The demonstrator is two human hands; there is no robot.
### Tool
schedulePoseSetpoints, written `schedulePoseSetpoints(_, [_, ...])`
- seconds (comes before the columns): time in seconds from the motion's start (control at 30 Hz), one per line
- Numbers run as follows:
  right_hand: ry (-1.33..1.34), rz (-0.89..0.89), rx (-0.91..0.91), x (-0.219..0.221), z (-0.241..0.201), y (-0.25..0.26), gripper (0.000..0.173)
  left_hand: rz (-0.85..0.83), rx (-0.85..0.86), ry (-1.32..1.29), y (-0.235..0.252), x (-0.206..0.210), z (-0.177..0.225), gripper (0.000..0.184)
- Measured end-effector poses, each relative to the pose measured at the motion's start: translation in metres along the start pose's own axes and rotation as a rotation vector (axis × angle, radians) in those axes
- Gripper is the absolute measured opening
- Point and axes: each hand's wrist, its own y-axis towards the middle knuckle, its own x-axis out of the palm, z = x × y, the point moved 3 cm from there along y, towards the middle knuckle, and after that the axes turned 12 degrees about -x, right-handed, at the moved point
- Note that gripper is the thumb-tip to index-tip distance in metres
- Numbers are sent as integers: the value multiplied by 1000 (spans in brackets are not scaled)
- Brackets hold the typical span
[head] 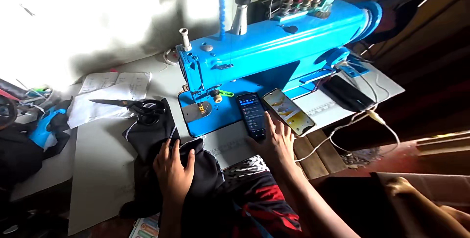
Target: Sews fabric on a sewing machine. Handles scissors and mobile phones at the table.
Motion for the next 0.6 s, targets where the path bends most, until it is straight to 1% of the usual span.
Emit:
schedulePoseSetpoints(0.13, [27,47,-54,-1,2,-18,94,-20,-3,4,1,-1,0,61])
schedulePoseSetpoints(0.33, [48,65,-106,-2,1,-41,98,-33,-11,18,1,-2,1,60])
schedulePoseSetpoints(0.6, [92,96,-136,0,7,-47,102,-29,-19,34,1,-2,1,60])
